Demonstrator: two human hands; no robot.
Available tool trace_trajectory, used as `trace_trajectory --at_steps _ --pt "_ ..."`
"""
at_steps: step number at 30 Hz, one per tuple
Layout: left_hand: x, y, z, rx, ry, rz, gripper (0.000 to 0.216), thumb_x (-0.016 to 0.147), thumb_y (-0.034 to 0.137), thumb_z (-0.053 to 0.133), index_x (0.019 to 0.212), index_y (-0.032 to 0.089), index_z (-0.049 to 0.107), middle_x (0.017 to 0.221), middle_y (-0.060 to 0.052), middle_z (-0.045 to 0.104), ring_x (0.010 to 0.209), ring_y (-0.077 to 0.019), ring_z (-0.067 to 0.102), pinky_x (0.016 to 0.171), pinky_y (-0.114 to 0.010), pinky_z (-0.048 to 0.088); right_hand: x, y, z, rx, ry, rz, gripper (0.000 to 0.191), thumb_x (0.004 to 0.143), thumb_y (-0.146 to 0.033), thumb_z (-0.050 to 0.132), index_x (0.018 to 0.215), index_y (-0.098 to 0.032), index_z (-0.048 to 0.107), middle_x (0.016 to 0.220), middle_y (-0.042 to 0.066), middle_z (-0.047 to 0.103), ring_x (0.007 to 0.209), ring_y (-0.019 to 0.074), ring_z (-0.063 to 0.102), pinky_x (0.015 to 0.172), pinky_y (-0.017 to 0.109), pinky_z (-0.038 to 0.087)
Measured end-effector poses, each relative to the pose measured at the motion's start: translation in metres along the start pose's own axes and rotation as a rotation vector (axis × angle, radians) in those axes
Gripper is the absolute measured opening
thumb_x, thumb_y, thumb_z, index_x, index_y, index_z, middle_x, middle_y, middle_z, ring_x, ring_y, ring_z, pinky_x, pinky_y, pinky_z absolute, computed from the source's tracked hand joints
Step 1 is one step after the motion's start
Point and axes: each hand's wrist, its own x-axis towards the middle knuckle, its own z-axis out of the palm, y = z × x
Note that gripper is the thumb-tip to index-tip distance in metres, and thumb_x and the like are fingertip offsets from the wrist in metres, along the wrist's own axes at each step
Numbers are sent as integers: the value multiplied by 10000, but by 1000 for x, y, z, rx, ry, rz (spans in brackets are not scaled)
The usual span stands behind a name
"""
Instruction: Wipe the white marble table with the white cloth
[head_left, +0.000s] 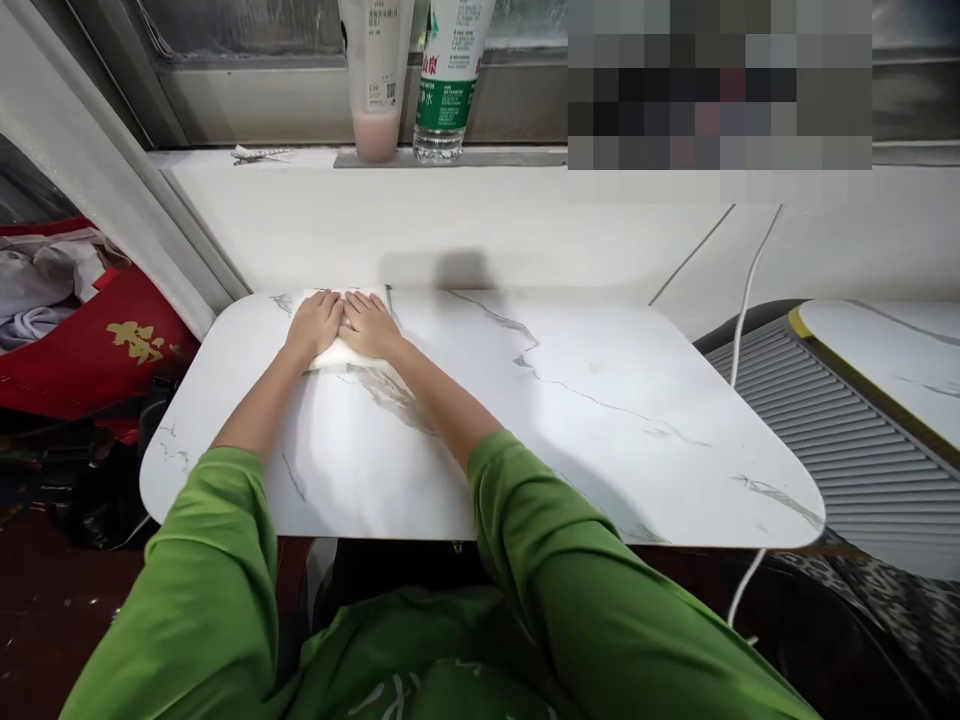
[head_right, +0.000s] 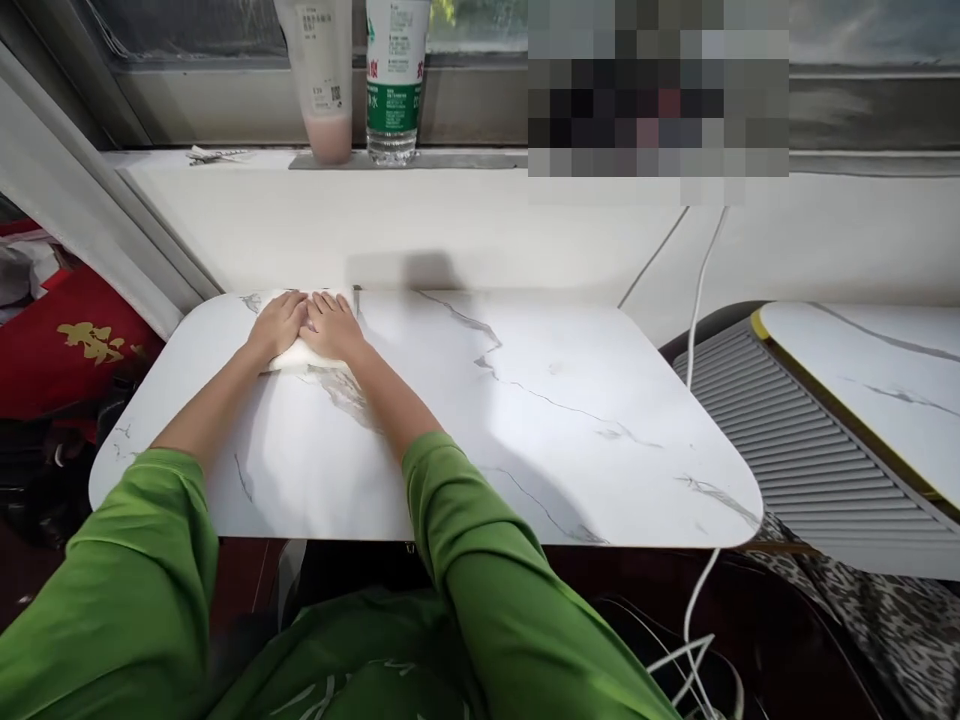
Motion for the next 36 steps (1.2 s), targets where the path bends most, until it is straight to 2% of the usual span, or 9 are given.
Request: trace_trajectory --at_steps 5,10,13,17,22,26,28,31,36 --pt "5 0 0 -42 -14 -46 493 985 255 208 1376 68 443 1472 -149 451 1389 -228 358 1156 -397 241 6 3 2 14 16 31 576 954 -302 339 1477 -62 353 1581 138 279 1470 245 205 1208 431 86" --pt "-16 5 -1 -35 -45 -41 527 925 212 285 1435 112 377 1533 -123 371 1429 -222 304 1178 -415 196 -17 -12 5 -30 10 61 582 964 -294 306 1500 -67 307 1589 160 244 1474 278 186 1199 482 93" --pt "-48 6 -7 -1 -77 -4 525 939 241 260 1434 113 378 1554 -123 332 1452 -230 258 1182 -434 182 -42 -31 7 -58 21 37 582 963 -289 324 1492 -44 319 1580 185 253 1470 304 193 1196 500 92" --pt "-108 -4 -20 41 -72 22 539 952 293 222 1445 121 357 1555 -117 333 1453 -225 258 1186 -444 187 -75 -73 10 -40 -33 -50 610 972 -309 340 1491 9 292 1572 244 218 1473 346 151 1196 523 63" --pt "-183 -39 -41 88 -25 -7 573 951 353 160 1441 136 362 1538 -110 367 1439 -219 296 1189 -435 213 -94 -138 15 43 -146 -161 674 968 -368 333 1496 41 243 1572 277 147 1471 388 76 1188 570 48" --pt "-215 -66 -50 101 3 -66 584 944 364 140 1438 152 367 1521 -110 393 1425 -226 325 1182 -442 234 -91 -171 20 79 -154 -244 688 943 -384 362 1479 39 279 1568 263 176 1468 389 106 1180 593 75" --pt "-215 -71 -52 111 4 -96 582 934 350 149 1431 155 380 1509 -111 411 1417 -229 339 1177 -435 245 -85 -174 23 86 -141 -265 665 942 -379 354 1470 23 305 1571 242 203 1469 373 137 1180 582 99" --pt "-197 -72 -51 127 7 -132 576 926 320 146 1416 156 401 1503 -111 418 1409 -232 350 1166 -432 258 -68 -163 25 98 -125 -275 646 949 -371 331 1476 2 301 1580 217 218 1474 342 146 1195 535 83" --pt "-124 -71 -42 135 -13 -105 525 923 278 218 1375 158 454 1492 -103 435 1410 -246 336 1156 -432 252 -14 -121 22 209 -138 -125 592 920 -328 368 1469 -105 360 1586 114 284 1473 262 192 1211 460 89"
